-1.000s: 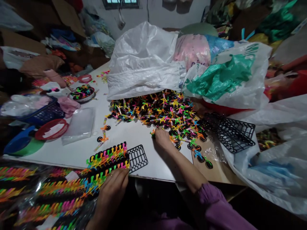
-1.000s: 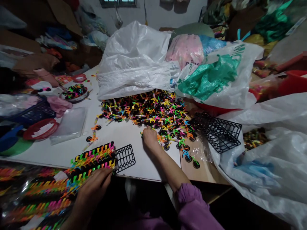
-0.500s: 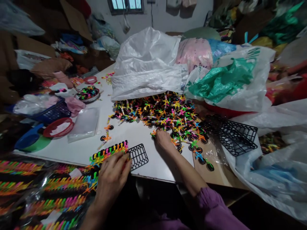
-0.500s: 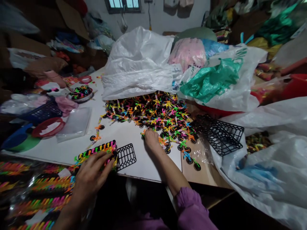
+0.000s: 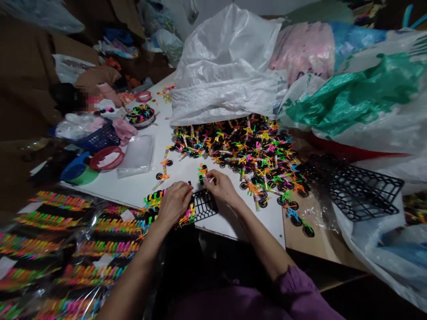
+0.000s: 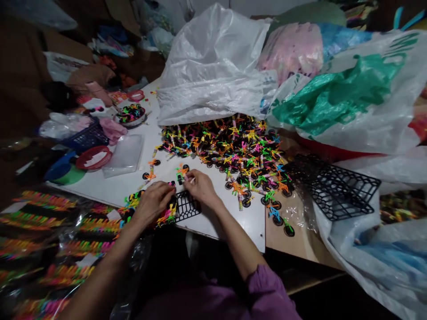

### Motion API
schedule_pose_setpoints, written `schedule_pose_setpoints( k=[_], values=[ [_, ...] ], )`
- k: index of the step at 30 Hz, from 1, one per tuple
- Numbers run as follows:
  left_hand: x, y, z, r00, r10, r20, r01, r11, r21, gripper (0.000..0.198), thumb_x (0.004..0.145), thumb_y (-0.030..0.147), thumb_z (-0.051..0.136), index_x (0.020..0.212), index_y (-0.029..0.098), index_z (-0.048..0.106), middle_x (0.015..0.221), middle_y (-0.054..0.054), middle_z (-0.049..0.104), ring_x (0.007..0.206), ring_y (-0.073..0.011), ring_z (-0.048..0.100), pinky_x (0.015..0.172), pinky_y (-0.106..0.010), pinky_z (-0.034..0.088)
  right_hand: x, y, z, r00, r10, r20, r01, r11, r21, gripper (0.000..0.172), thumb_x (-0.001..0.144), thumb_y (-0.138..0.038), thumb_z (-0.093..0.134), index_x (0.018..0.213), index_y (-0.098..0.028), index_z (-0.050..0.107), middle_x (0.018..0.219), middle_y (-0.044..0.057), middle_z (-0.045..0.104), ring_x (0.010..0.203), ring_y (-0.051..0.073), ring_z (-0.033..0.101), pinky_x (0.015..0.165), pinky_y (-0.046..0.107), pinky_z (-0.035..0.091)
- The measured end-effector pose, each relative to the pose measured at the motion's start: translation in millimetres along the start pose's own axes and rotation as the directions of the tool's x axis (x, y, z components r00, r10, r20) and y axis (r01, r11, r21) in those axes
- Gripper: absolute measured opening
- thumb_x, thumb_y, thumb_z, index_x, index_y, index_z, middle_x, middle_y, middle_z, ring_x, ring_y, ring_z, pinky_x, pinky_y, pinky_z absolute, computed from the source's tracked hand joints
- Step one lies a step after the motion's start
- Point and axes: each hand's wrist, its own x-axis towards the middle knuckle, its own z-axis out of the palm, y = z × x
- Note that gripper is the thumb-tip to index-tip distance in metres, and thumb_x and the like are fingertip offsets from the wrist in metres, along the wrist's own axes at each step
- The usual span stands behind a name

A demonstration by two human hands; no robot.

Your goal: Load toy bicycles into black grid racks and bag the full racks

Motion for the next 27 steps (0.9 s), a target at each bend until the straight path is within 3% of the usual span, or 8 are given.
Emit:
schedule_pose_setpoints(
  k=[2,5,8,13,18,27],
  values=[
    [2,-1,4.4,0.999,-0.004,0.037,0.004,1.0,0.002,0.021,0.087,0.024,0.042,0.088,0.017,0.062,0.082,-0.005,0.06,0.079,-0.0184,0.056,0.074,-0.031,0.045,-2,-1,25,1.0,0.002,-0.001,-0.002,0.988,0.155,0.019,0.078,-0.022,0.05,0.094,-0.017,0.058,0.076,-0.001,0.061,0.063,0.011,0.051,0.058,0.02,0.037],
    [0,-5,7.5,1.0,0.011,0.025,-0.009,0.998,-0.065,0.02,0.087,0.023,0.043,0.091,0.018,0.061,0.085,-0.005,0.061,0.082,-0.0181,0.057,0.076,-0.031,0.045,-8,9,58,0.995,0.101,0.021,-0.103,0.966,0.237,0.013,0.075,-0.022,0.054,0.085,-0.016,0.058,0.071,0.0,0.059,0.063,0.013,0.051,0.057,0.021,0.036],
    [-3,-8,8.2,1.0,-0.008,0.0,0.008,0.99,-0.141,0.018,0.086,0.021,0.045,0.096,0.019,0.06,0.09,-0.004,0.062,0.085,-0.0174,0.058,0.077,-0.03,0.045,-11,19,74,0.999,0.035,0.002,-0.035,0.967,0.254,0.01,0.077,-0.02,0.05,0.084,-0.016,0.057,0.075,0.001,0.059,0.067,0.014,0.052,0.061,0.023,0.038],
    [-6,-9,8.8,0.999,-0.039,-0.017,0.035,0.981,-0.191,0.017,0.086,0.017,0.045,0.094,0.02,0.059,0.089,-0.003,0.064,0.084,-0.0159,0.059,0.076,-0.029,0.047,-6,22,75,0.985,-0.171,0.023,0.167,0.978,0.128,0.021,0.073,-0.008,0.042,0.085,-0.016,0.056,0.082,0.004,0.057,0.075,0.015,0.051,0.07,0.026,0.04],
    [-7,-10,11.0,0.998,-0.009,-0.061,-0.005,0.974,-0.227,0.02,0.086,0.014,0.042,0.093,0.02,0.06,0.087,-0.003,0.064,0.084,-0.0154,0.058,0.075,-0.029,0.047,-3,23,74,0.992,-0.126,0.015,0.122,0.978,0.167,0.015,0.076,-0.012,0.043,0.083,-0.017,0.056,0.08,0.003,0.058,0.073,0.014,0.053,0.067,0.024,0.04],
    [-8,-11,9.0,0.999,-0.009,-0.032,-0.001,0.954,-0.3,0.025,0.085,0.013,0.042,0.102,0.02,0.058,0.093,-0.005,0.064,0.088,-0.0162,0.058,0.079,-0.031,0.046,-1,17,65,0.972,-0.127,0.197,0.156,0.978,-0.138,0.023,0.079,-0.009,0.035,0.092,-0.017,0.053,0.087,0.005,0.057,0.076,0.016,0.053,0.069,0.024,0.04]
  ],
)
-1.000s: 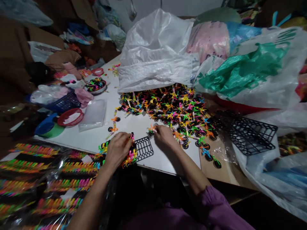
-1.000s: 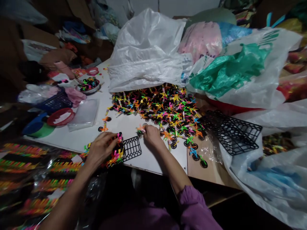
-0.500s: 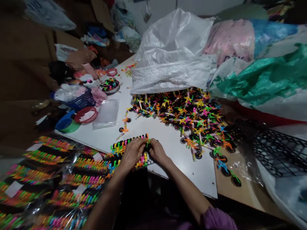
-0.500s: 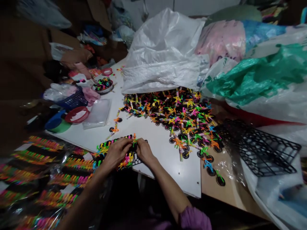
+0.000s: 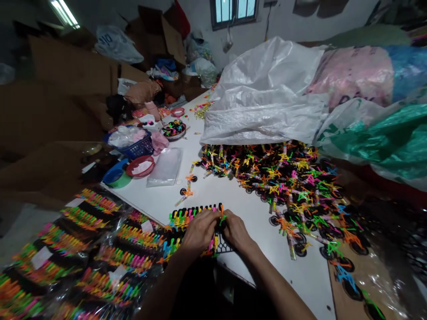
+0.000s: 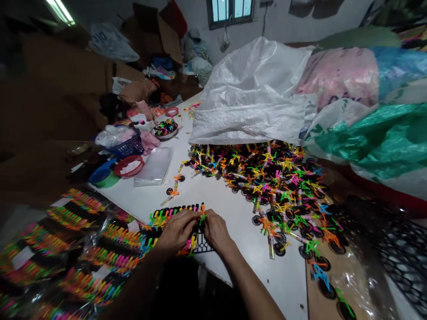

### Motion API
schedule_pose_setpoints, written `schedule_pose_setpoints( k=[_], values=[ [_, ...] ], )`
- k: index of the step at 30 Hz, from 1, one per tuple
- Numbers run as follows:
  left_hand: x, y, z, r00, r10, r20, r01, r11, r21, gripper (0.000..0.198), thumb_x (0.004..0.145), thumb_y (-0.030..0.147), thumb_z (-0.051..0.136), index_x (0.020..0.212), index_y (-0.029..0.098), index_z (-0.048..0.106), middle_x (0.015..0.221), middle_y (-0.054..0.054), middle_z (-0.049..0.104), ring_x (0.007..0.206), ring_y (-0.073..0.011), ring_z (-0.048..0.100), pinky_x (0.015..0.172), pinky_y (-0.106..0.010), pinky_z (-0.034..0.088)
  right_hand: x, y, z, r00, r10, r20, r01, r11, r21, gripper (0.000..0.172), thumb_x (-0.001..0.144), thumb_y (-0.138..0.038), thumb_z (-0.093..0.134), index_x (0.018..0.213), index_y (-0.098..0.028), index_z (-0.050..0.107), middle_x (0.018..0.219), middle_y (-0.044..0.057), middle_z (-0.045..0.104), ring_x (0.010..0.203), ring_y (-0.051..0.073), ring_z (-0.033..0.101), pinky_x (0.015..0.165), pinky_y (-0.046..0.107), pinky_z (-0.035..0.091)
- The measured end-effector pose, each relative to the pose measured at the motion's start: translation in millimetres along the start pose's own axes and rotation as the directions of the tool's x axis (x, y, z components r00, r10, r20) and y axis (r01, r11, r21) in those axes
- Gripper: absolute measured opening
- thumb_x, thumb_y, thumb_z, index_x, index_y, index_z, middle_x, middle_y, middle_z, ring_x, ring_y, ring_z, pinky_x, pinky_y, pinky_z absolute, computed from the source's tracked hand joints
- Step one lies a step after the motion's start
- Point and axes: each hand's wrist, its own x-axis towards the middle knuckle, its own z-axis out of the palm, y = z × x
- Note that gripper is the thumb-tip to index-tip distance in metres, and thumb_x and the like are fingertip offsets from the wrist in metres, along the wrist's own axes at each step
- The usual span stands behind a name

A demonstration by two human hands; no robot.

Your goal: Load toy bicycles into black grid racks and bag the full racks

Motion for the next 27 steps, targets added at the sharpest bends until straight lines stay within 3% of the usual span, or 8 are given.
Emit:
schedule_pose_setpoints(
  k=[4,8,12,14,18,22,24,27],
  values=[
    [3,4,0.5,0.998,-0.059,0.026,0.058,0.997,0.054,0.025,0.08,0.022,0.054,0.105,0.02,0.057,0.096,-0.006,0.063,0.091,-0.0197,0.057,0.08,-0.034,0.047,3,-3,5,0.999,-0.03,0.023,0.032,0.997,-0.074,0.024,0.08,-0.012,0.037,0.098,-0.015,0.052,0.089,0.007,0.056,0.081,0.018,0.053,0.073,0.027,0.041],
    [3,5,7.2,0.999,-0.039,-0.002,0.039,0.994,0.102,0.016,0.085,0.019,0.045,0.092,0.02,0.06,0.084,-0.005,0.062,0.081,-0.0186,0.057,0.074,-0.033,0.047,2,5,3,0.999,-0.045,0.02,0.045,0.999,-0.023,0.018,0.08,-0.015,0.041,0.093,-0.014,0.054,0.087,0.007,0.057,0.078,0.017,0.053,0.072,0.027,0.041],
    [-5,1,15.6,0.996,0.065,-0.06,-0.059,0.993,0.098,0.019,0.086,0.017,0.042,0.088,0.02,0.06,0.079,-0.004,0.062,0.075,-0.0164,0.058,0.068,-0.029,0.048,16,20,-26,0.947,-0.101,0.304,0.064,0.989,0.13,0.013,0.076,-0.013,0.047,0.081,-0.015,0.059,0.069,-0.001,0.056,0.064,0.011,0.051,0.059,0.021,0.039],
    [-8,-1,18.2,0.99,0.113,-0.081,-0.104,0.989,0.108,0.019,0.086,0.017,0.042,0.088,0.021,0.06,0.077,-0.003,0.063,0.074,-0.016,0.058,0.068,-0.029,0.049,43,19,-43,0.938,-0.089,0.336,0.06,0.994,0.095,0.016,0.077,-0.013,0.049,0.085,-0.016,0.062,0.069,-0.001,0.058,0.064,0.011,0.053,0.06,0.021,0.04],
    [-10,-3,21.2,0.994,0.084,-0.074,-0.073,0.987,0.14,0.02,0.085,0.016,0.04,0.084,0.022,0.059,0.076,-0.003,0.063,0.072,-0.0169,0.06,0.065,-0.03,0.049,128,-4,-52,0.994,-0.099,0.054,0.109,0.962,-0.249,0.032,0.08,-0.013,0.047,0.11,-0.016,0.056,0.111,0.01,0.056,0.093,0.017,0.055,0.077,0.028,0.043],
    [-12,-6,25.5,0.991,0.074,-0.108,-0.058,0.987,0.152,0.019,0.085,0.016,0.042,0.083,0.022,0.059,0.073,-0.004,0.062,0.072,-0.0174,0.059,0.065,-0.031,0.049,180,-23,-33,0.981,-0.14,0.132,0.185,0.867,-0.463,0.027,0.081,-0.004,0.04,0.1,-0.011,0.058,0.115,0.014,0.053,0.099,0.02,0.053,0.076,0.029,0.045],
    [-14,-8,26.8,0.99,0.056,-0.129,-0.037,0.988,0.147,0.018,0.085,0.018,0.043,0.081,0.023,0.06,0.072,-0.004,0.062,0.072,-0.0177,0.059,0.065,-0.031,0.049,171,-17,-24,0.97,-0.181,0.164,0.238,0.851,-0.469,0.023,0.083,-0.005,0.04,0.096,-0.01,0.059,0.11,0.014,0.056,0.099,0.02,0.052,0.075,0.028,0.045],
    [-14,-8,24.2,0.992,0.035,-0.12,-0.018,0.989,0.144,0.017,0.085,0.02,0.045,0.078,0.023,0.06,0.072,-0.003,0.062,0.072,-0.0178,0.059,0.065,-0.031,0.048,120,6,-23,0.942,-0.289,0.169,0.335,0.823,-0.459,0.02,0.087,-0.011,0.039,0.095,-0.012,0.057,0.106,0.012,0.057,0.098,0.019,0.05,0.077,0.028,0.044]
  ],
)
